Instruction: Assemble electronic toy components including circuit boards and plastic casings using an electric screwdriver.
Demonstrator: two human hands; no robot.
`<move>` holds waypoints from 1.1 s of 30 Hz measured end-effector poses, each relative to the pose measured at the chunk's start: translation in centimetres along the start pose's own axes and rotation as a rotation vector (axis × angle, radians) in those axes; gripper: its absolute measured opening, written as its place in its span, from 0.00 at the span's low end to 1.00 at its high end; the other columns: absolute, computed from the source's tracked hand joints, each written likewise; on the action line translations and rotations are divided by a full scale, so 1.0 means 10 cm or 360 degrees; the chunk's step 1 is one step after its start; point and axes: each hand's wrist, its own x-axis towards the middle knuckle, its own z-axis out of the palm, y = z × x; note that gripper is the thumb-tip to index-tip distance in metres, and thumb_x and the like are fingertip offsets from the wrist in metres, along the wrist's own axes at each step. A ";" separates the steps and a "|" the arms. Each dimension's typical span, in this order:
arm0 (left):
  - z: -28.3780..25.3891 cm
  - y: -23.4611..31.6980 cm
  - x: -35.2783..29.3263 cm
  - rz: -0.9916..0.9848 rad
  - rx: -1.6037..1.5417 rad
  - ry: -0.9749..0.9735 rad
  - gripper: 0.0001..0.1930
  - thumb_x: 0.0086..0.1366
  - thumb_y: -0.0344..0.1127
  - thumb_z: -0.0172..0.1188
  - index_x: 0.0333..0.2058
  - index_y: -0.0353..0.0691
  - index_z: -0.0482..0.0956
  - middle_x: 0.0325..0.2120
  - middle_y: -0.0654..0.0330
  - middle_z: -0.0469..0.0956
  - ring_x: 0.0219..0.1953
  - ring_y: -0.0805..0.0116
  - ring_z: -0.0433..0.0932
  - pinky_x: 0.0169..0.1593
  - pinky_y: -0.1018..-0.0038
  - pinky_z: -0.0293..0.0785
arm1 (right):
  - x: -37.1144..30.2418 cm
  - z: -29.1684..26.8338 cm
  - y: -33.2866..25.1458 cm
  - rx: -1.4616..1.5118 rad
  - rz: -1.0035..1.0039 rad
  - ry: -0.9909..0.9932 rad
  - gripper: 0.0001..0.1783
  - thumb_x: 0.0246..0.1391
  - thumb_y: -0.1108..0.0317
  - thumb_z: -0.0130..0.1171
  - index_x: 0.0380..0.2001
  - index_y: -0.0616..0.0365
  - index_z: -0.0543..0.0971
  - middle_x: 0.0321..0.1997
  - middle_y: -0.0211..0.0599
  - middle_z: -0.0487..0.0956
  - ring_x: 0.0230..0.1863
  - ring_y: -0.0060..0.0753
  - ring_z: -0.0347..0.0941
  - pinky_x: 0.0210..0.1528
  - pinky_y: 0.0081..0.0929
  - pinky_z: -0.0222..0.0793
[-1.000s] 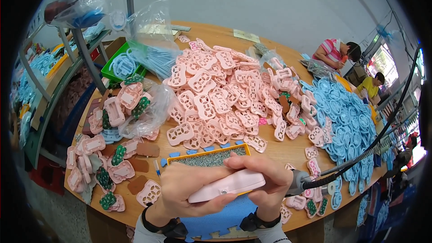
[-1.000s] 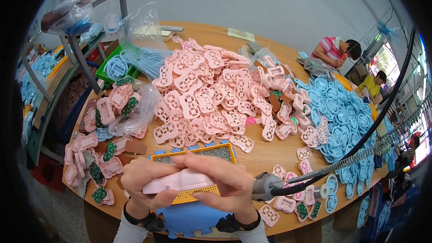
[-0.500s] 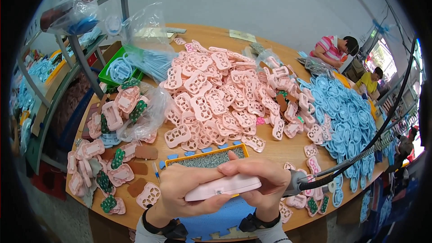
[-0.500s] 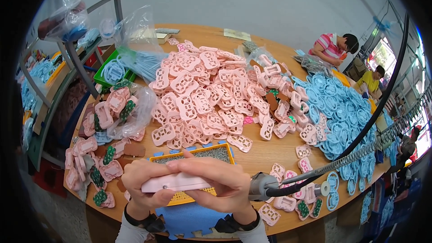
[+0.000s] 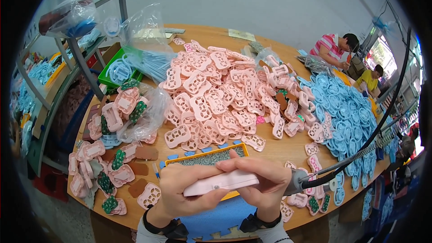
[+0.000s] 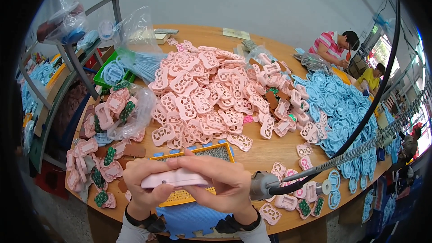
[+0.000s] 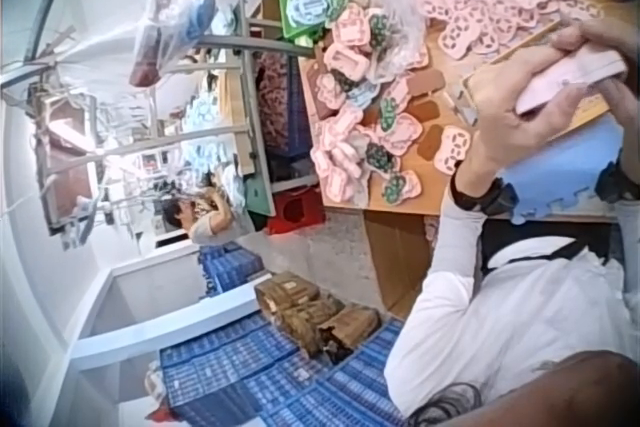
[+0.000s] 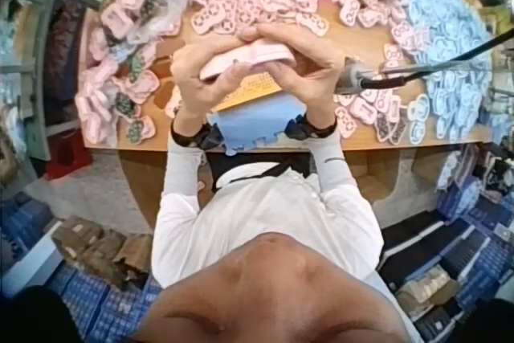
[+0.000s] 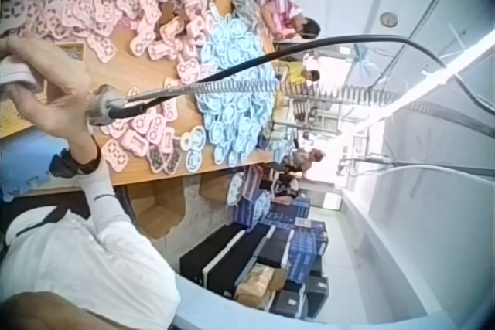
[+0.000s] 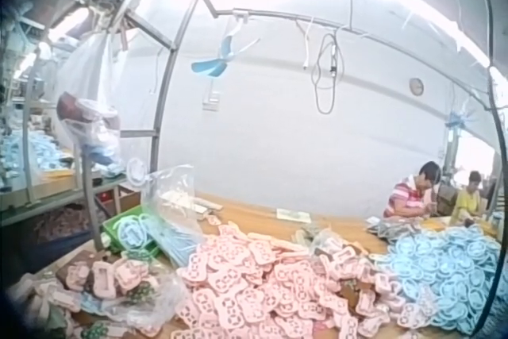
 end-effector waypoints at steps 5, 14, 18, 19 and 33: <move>0.01 -0.02 -0.02 -0.0177 -0.0088 0.0045 0.15 0.46 0.34 0.66 0.32 0.30 0.78 0.18 0.56 0.78 0.18 0.72 0.77 0.21 0.81 0.70 | 0.01 0.01 -0.10 0.0199 0.0268 0.0015 0.21 0.43 0.82 0.54 0.45 0.74 0.70 0.45 0.53 0.74 0.49 0.38 0.70 0.55 0.34 0.61; 0.00 -0.01 0.02 0.0074 0.0038 -0.0014 0.16 0.45 0.33 0.66 0.32 0.30 0.78 0.18 0.55 0.77 0.17 0.71 0.77 0.22 0.80 0.71 | -0.02 -0.09 -0.09 0.0026 -0.0006 -0.0115 0.15 0.50 0.78 0.49 0.42 0.71 0.73 0.43 0.54 0.75 0.48 0.44 0.71 0.58 0.39 0.56; 0.02 -0.01 0.00 0.0043 0.0098 -0.0023 0.15 0.45 0.33 0.66 0.32 0.30 0.78 0.18 0.55 0.77 0.17 0.71 0.77 0.22 0.81 0.71 | -0.02 -0.05 -0.15 0.0050 0.0107 -0.0011 0.14 0.48 0.81 0.50 0.41 0.70 0.74 0.43 0.52 0.75 0.48 0.44 0.71 0.55 0.37 0.60; 0.02 -0.03 -0.01 -0.0036 0.0056 0.0009 0.14 0.46 0.33 0.66 0.31 0.30 0.78 0.17 0.55 0.77 0.17 0.72 0.77 0.21 0.81 0.71 | -0.02 -0.03 -0.15 0.0064 0.0196 0.0031 0.15 0.47 0.82 0.51 0.41 0.70 0.74 0.43 0.52 0.75 0.48 0.44 0.71 0.54 0.35 0.62; 0.06 0.05 -0.03 -0.0516 -0.0194 0.0269 0.11 0.45 0.29 0.68 0.28 0.31 0.79 0.19 0.59 0.78 0.20 0.79 0.74 0.23 0.85 0.69 | 0.04 -0.03 -0.07 0.0048 0.0294 -0.0031 0.17 0.47 0.82 0.51 0.44 0.70 0.72 0.43 0.51 0.75 0.47 0.39 0.71 0.50 0.29 0.65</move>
